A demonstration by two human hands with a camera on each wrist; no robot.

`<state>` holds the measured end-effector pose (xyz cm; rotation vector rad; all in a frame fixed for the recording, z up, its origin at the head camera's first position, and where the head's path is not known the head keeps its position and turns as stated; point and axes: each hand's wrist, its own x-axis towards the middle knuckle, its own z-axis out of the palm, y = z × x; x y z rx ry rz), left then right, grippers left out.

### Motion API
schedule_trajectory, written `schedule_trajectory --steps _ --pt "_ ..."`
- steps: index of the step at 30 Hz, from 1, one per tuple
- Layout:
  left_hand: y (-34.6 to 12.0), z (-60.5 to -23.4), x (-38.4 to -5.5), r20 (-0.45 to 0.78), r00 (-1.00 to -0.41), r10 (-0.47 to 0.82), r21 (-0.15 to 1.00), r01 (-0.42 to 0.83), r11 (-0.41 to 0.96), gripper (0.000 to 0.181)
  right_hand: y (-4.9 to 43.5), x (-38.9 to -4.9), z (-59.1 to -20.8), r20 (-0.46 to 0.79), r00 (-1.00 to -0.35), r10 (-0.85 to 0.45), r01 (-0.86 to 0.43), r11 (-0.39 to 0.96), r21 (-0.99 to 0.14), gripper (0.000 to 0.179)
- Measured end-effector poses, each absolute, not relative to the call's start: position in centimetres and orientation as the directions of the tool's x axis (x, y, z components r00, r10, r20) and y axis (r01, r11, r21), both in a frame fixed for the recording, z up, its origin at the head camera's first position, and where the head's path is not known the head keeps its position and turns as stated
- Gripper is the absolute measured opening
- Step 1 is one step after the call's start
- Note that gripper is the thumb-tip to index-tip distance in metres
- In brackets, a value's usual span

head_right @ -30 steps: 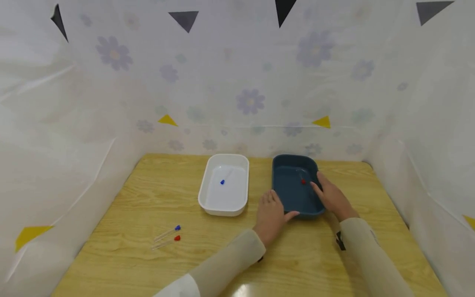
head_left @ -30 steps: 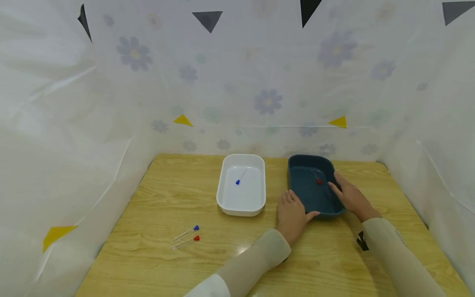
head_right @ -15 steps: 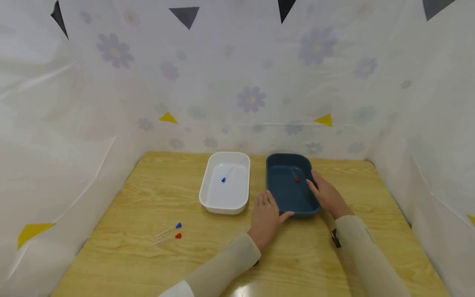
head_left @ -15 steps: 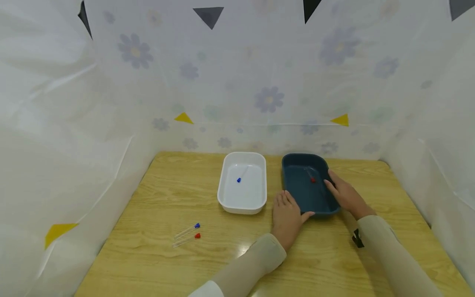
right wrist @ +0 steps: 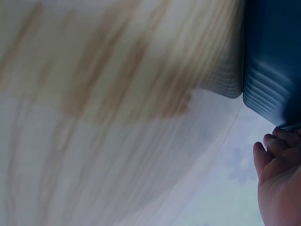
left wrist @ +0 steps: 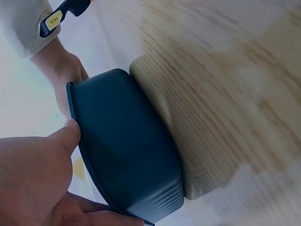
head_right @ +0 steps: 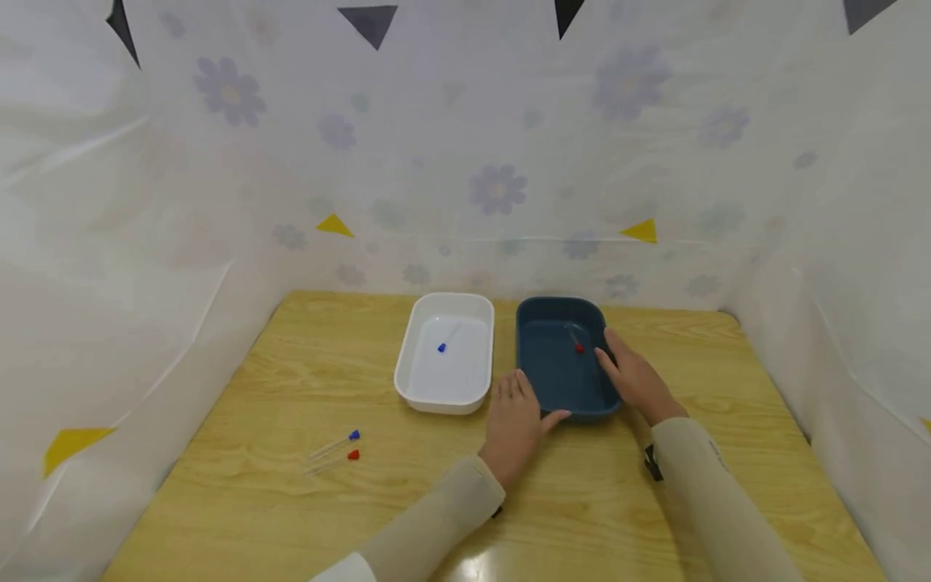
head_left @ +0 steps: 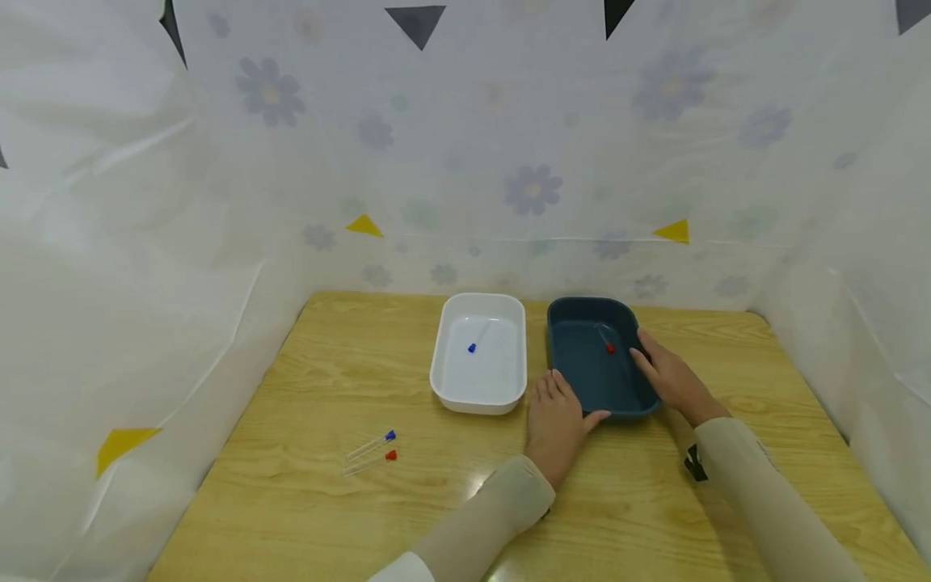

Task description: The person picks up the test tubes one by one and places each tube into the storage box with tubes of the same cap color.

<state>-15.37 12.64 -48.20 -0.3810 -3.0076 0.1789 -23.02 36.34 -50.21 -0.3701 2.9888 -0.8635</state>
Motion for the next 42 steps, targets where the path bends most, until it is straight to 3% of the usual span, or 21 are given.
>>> schedule_trajectory --steps 26,35,42 --pt "12.3 -48.3 -15.3 0.074 -0.970 0.233 -0.068 0.229 0.971 0.101 35.9 -22.7 -50.3 0.047 -0.974 -0.224 -0.214 0.823 -0.527 0.063" --pt "12.1 -48.5 -15.4 0.143 -0.942 0.303 -0.095 0.291 0.952 0.100 36.2 -22.2 -50.3 0.054 -0.981 -0.187 -0.189 0.839 -0.510 0.063" --pt "11.7 -47.5 -15.8 0.187 -0.913 0.362 -0.111 0.346 0.932 0.099 36.7 -21.5 -50.1 0.130 -0.982 -0.140 -0.185 0.871 -0.456 0.063"
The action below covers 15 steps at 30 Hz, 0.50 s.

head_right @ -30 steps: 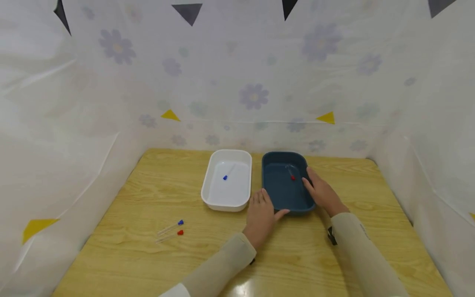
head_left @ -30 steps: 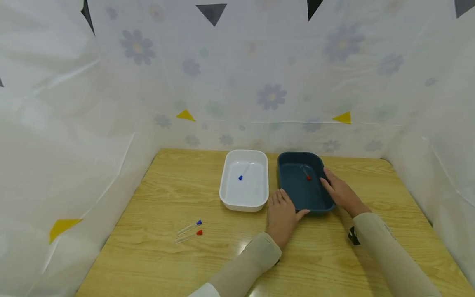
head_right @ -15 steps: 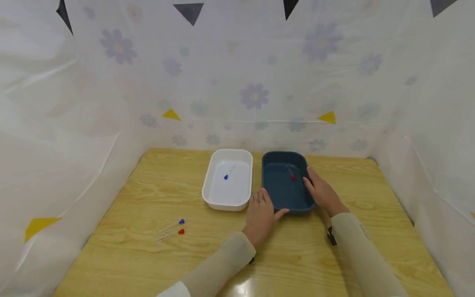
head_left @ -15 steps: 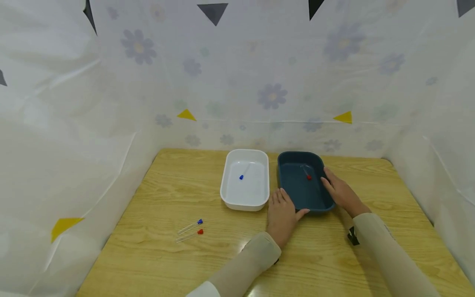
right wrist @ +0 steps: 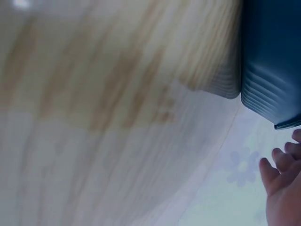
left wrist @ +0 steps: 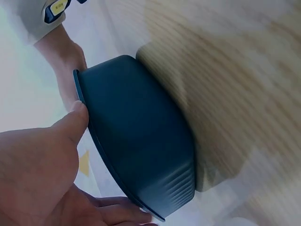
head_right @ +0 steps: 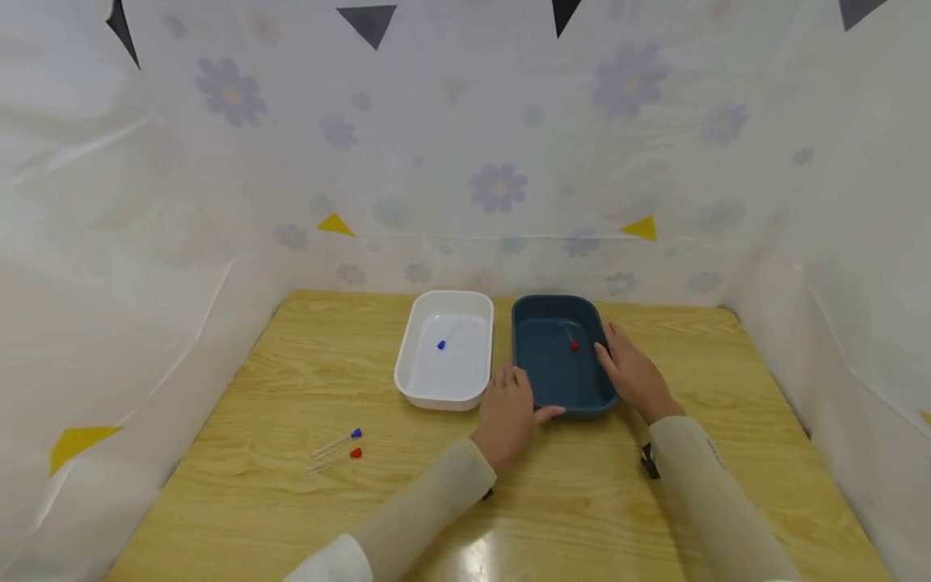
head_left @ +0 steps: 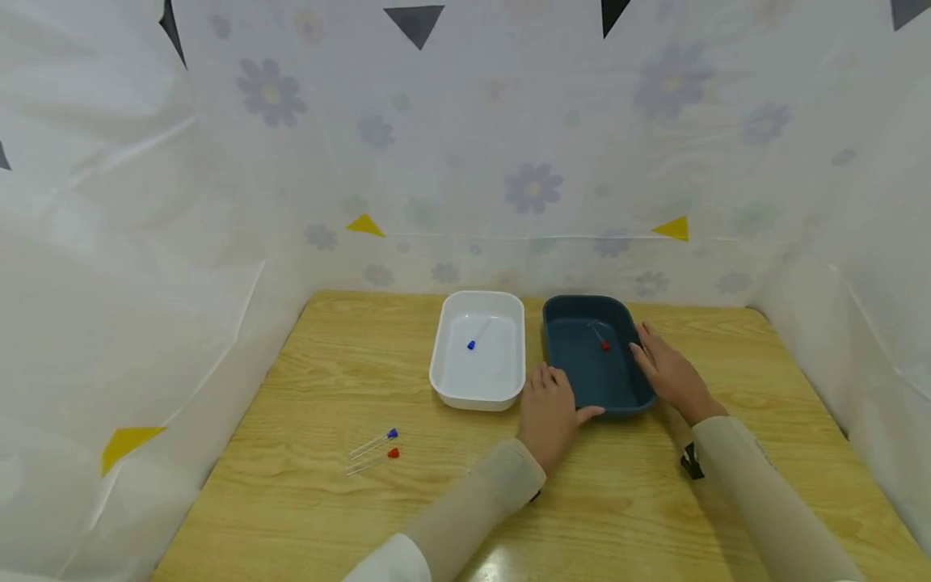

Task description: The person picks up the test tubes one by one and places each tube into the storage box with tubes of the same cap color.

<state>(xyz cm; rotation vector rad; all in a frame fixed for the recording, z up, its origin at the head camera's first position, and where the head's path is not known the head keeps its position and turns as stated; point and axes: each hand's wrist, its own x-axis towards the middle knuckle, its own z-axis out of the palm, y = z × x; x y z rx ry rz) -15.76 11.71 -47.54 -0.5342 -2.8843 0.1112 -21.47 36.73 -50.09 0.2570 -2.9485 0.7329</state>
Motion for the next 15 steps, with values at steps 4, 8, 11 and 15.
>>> schedule_trajectory --steps 4,8,11,15 --pt "11.6 -47.2 -16.1 0.206 -0.896 0.395 -0.114 0.379 0.919 0.103 36.8 -20.8 -50.0 0.237 -0.968 -0.082 -0.187 0.864 -0.467 0.058" --pt "11.6 -47.3 -16.7 0.240 -0.869 0.433 -0.113 0.418 0.901 0.109 37.0 -19.5 -48.9 0.372 -0.928 0.014 -0.190 0.843 -0.504 0.049" --pt "11.4 -47.5 -17.5 0.266 -0.857 0.441 -0.115 0.426 0.897 0.114 37.6 -18.5 -47.3 0.451 -0.890 0.065 -0.195 0.840 -0.506 0.042" --pt "10.9 -47.3 -18.4 0.272 -0.855 0.441 -0.105 0.429 0.897 0.120 39.3 -16.9 -45.1 0.497 -0.864 0.084 -0.199 0.849 -0.490 0.036"
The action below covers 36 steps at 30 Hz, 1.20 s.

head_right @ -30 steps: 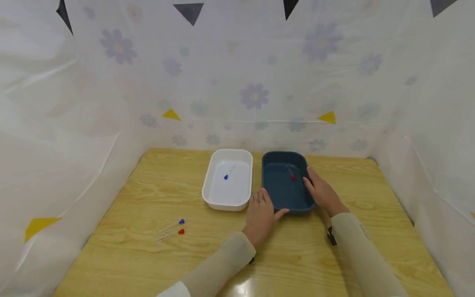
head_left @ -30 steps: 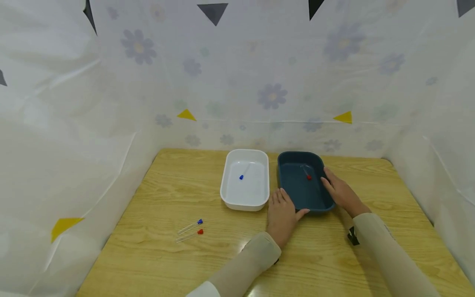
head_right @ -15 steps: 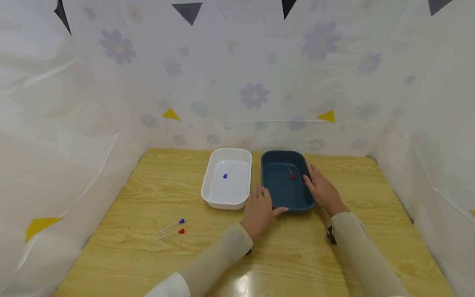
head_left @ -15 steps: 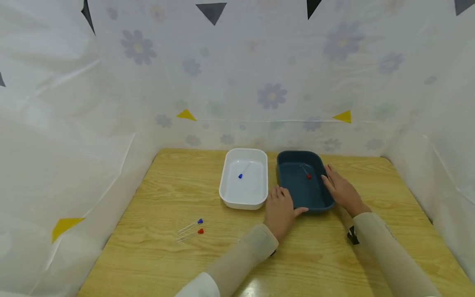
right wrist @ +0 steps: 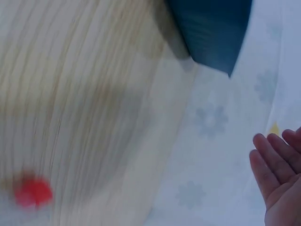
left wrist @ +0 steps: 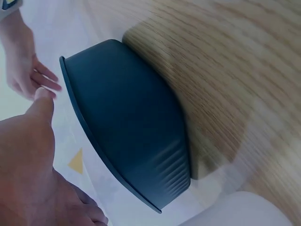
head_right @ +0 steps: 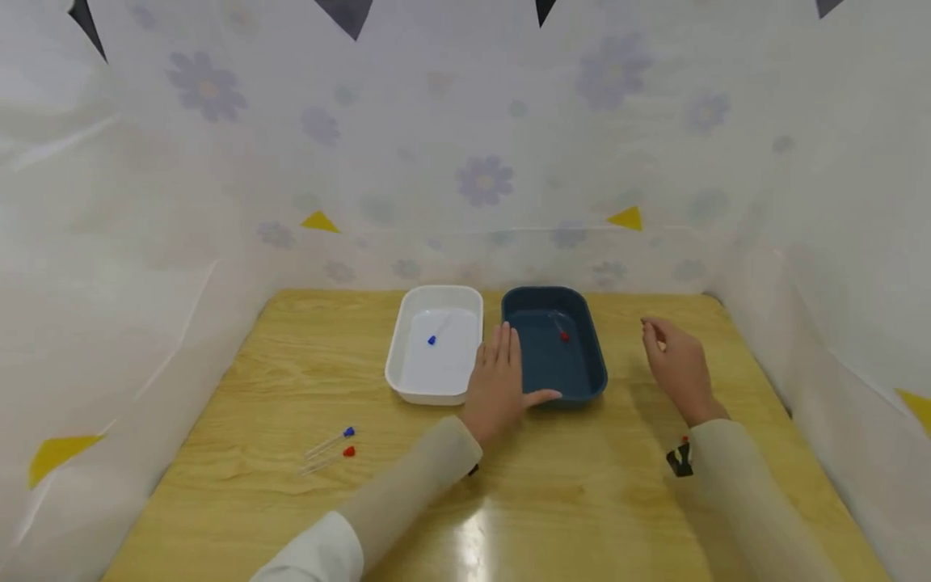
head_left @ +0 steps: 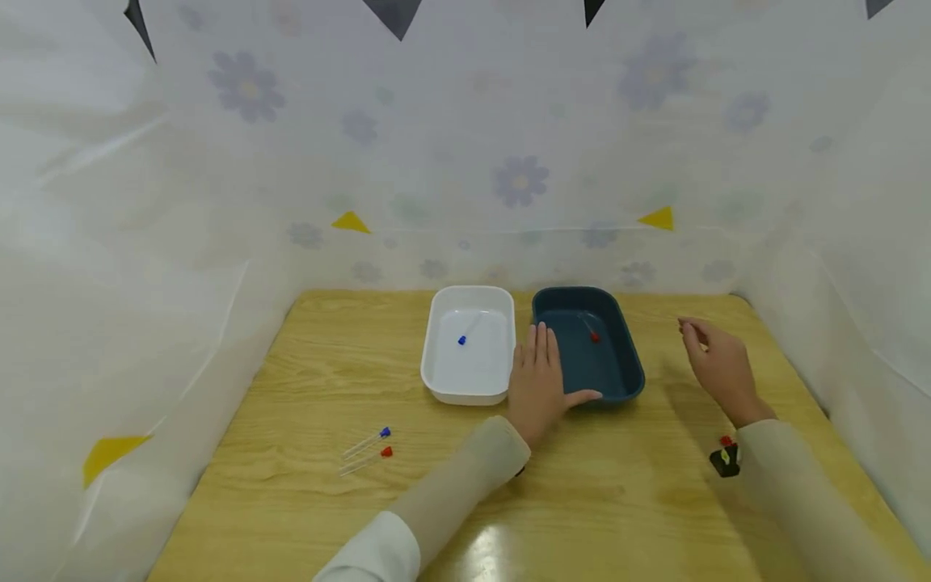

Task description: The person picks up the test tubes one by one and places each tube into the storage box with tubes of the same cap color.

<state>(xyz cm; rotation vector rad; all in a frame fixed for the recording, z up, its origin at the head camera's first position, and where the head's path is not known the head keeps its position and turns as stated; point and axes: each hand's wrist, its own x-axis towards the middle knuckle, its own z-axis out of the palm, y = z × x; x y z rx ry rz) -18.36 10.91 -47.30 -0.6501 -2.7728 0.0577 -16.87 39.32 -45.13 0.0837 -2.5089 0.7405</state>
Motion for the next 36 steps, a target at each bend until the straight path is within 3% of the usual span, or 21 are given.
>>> schedule_trajectory --steps 8,17,23,36 --pt "10.0 -47.1 -19.1 0.224 -0.864 0.452 -0.075 0.447 0.892 0.120 43.1 -12.9 -43.3 0.333 -0.936 0.110 -0.079 0.860 -0.503 0.038" --pt "9.8 -47.6 -18.9 0.158 -0.902 0.401 -0.045 0.399 0.916 0.123 45.0 -8.4 -45.8 0.140 -0.989 0.041 -0.025 0.899 -0.437 0.034" --pt "9.6 -47.4 -18.5 0.126 -0.908 0.400 -0.065 0.395 0.916 0.123 44.2 -5.9 -47.1 -0.001 -0.999 0.051 0.047 0.910 -0.411 0.032" --pt "8.9 -46.8 -18.0 0.097 -0.899 0.428 -0.052 0.425 0.904 0.122 42.4 -3.9 -47.2 -0.091 -0.992 0.086 0.114 0.923 -0.367 0.028"
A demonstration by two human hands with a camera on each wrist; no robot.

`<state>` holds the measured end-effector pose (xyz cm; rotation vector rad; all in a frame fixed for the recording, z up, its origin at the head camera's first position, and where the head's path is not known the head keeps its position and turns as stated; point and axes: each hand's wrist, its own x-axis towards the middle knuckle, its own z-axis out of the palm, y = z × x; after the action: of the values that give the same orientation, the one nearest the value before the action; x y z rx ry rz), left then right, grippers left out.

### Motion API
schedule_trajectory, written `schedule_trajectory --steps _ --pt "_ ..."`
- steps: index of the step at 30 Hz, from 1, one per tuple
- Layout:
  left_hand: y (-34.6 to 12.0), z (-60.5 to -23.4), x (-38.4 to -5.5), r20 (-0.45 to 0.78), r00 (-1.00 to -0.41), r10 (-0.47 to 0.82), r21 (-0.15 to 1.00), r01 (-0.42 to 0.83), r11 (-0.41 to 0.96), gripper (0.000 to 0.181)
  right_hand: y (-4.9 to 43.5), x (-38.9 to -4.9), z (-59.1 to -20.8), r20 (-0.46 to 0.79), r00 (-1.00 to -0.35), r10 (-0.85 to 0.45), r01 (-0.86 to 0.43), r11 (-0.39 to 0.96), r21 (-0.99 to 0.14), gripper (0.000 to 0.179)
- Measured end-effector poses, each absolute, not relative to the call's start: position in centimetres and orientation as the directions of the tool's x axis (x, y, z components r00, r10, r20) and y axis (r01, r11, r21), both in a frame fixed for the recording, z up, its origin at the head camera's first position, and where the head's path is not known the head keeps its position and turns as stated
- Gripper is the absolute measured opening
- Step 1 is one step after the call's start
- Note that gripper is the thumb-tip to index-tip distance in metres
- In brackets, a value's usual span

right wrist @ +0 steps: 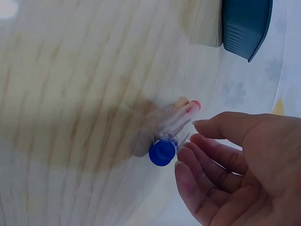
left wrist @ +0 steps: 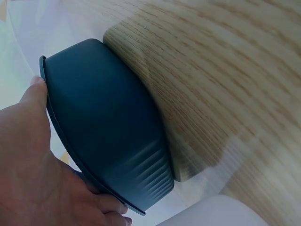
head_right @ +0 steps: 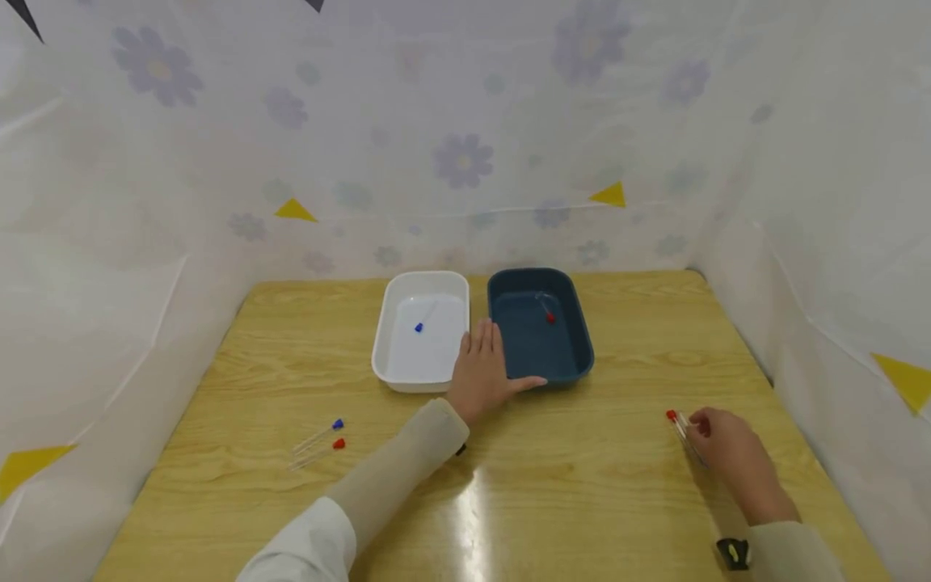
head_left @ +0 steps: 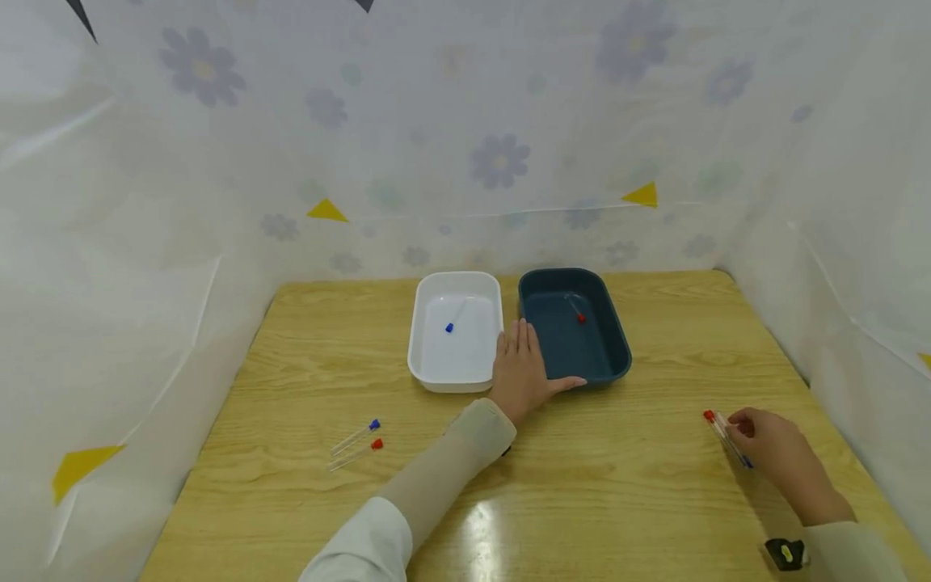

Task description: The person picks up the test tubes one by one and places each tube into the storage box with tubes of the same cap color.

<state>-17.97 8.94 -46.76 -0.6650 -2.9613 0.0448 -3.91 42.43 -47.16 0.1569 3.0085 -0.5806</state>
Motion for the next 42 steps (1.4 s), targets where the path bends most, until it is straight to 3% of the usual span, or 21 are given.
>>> schedule_trajectory --steps 27,34,42 --pt "8.8 -46.8 -18.2 0.079 -0.902 0.425 -0.017 0.425 0.905 0.124 40.4 -4.2 -47.7 -0.105 -0.988 0.109 0.138 0.933 -0.332 0.028" --pt "9.1 -47.1 -18.4 0.050 -0.902 0.429 -0.011 0.429 0.903 0.125 39.9 -4.3 -47.8 -0.029 -0.993 0.111 0.115 0.938 -0.326 0.028" --pt "9.1 -46.9 -18.3 0.026 -0.904 0.427 -0.022 0.427 0.904 0.124 39.1 -5.2 -47.9 0.068 -0.992 0.102 0.064 0.903 -0.425 0.024"
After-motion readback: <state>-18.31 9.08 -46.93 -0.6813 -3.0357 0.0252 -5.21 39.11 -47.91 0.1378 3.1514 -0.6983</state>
